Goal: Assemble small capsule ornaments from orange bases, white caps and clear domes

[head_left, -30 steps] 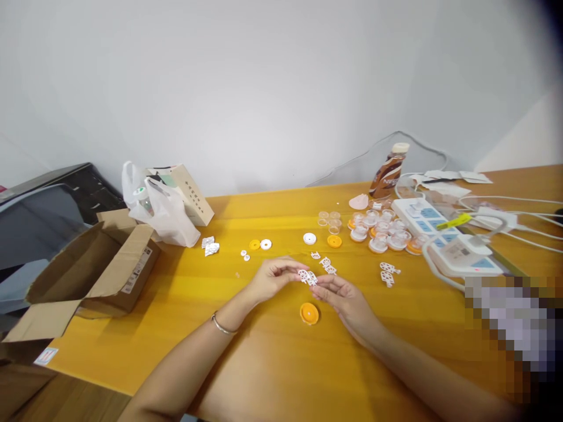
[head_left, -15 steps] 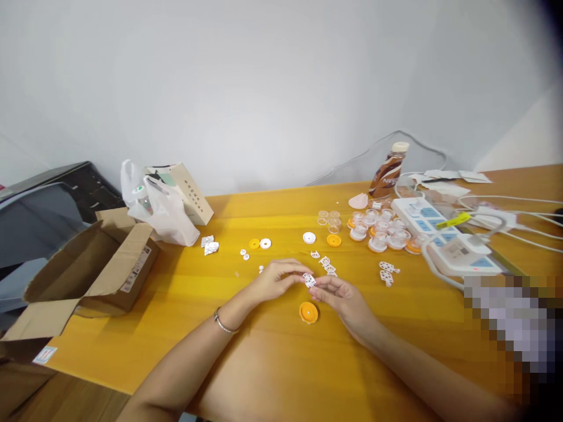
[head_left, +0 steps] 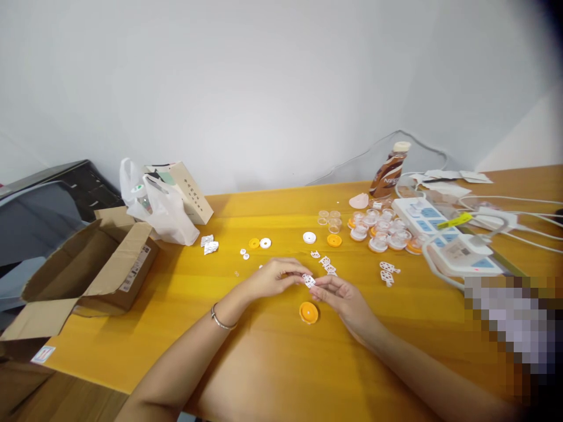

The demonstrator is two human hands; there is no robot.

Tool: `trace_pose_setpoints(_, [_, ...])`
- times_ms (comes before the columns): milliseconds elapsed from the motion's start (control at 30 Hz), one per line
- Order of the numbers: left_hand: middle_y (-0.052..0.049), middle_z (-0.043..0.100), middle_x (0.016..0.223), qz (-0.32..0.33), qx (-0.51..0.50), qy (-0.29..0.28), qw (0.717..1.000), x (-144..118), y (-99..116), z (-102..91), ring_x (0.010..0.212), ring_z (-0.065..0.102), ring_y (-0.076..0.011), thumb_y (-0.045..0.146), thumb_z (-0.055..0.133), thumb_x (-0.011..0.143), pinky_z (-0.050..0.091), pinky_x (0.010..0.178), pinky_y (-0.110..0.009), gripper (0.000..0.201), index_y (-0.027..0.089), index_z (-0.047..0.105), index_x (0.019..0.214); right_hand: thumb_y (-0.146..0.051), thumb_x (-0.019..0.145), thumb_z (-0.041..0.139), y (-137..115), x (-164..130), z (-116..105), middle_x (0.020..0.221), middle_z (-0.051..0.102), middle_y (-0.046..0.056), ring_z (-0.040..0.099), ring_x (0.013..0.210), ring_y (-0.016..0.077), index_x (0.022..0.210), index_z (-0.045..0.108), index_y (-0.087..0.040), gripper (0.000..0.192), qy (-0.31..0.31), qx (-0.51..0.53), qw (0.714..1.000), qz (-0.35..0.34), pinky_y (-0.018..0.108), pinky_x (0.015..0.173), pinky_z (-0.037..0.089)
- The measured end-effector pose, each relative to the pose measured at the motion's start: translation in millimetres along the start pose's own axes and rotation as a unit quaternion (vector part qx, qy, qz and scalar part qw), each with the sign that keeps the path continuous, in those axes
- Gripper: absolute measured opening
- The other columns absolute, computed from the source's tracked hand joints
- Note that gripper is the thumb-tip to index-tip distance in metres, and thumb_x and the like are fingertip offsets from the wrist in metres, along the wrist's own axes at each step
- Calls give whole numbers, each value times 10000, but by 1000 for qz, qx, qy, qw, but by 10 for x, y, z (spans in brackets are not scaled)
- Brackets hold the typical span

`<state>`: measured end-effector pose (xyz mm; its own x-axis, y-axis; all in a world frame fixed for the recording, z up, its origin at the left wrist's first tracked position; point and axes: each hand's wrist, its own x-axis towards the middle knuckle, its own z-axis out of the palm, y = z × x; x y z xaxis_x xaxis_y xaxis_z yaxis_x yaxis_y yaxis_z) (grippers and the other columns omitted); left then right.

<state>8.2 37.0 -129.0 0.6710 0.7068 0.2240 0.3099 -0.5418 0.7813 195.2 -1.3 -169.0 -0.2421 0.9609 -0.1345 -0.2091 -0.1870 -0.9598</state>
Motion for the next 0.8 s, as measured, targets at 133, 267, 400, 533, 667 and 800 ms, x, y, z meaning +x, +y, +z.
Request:
trace_pose_setpoints(133, [-77, 626, 943, 1, -4, -3, 1000, 1, 50, -1, 856, 579, -141, 241, 515, 836, 458, 790, -265, 221, 173, 636, 1009, -404, 654, 697, -7, -2, 8, 696, 639, 24, 562, 648, 136, 720, 645, -171, 248, -3, -4, 1000, -7, 288, 679, 453])
trace_pose_setpoints(267, [-79, 621, 934, -21, -53, 16, 998, 6, 48, 23, 844, 582, -141, 245, 538, 822, 458, 776, -265, 231, 173, 639, 1017, -395, 667, 689, 14, 1, 11, 703, 638, 23, 563, 654, 136, 714, 638, -174, 231, 4, -1, 1000, -16, 286, 677, 451])
trace_pose_setpoints(400, [-83, 625, 918, -81, -150, 58, 984, 14, 20, 142, 815, 597, -145, 291, 609, 767, 467, 757, -262, 257, 148, 645, 977, -386, 674, 685, 31, 0, 4, 707, 643, 20, 569, 658, 136, 727, 636, -182, 216, 10, 4, 1000, -25, 286, 685, 453])
trace_pose_setpoints(533, [-76, 637, 835, -137, -207, 115, 962, 1, 33, 301, 760, 601, -137, 335, 611, 757, 469, 750, -271, 262, 112, 617, 895, -378, 676, 683, 38, -1, 4, 670, 625, 5, 567, 639, 135, 697, 623, -185, 204, 23, -34, 998, -40, 290, 687, 457])
trace_pose_setpoints(667, [-54, 609, 810, -121, -193, 143, 963, -69, 129, 261, 747, 577, -117, 298, 614, 761, 459, 744, -260, 240, 124, 548, 912, -404, 714, 634, 72, -12, 4, 751, 627, 21, 582, 705, 157, 781, 600, -190, 226, -9, -85, 994, -62, 317, 730, 466])
trace_pose_setpoints(800, [-62, 615, 867, -96, -101, 87, 987, -167, 298, 63, 799, 573, -122, 244, 572, 794, 454, 779, -266, 166, 134, 553, 918, -358, 602, 734, 88, -69, -14, 944, 573, 44, 543, 883, 199, 1004, 508, -215, 483, -64, -234, 956, -163, 348, 820, 437])
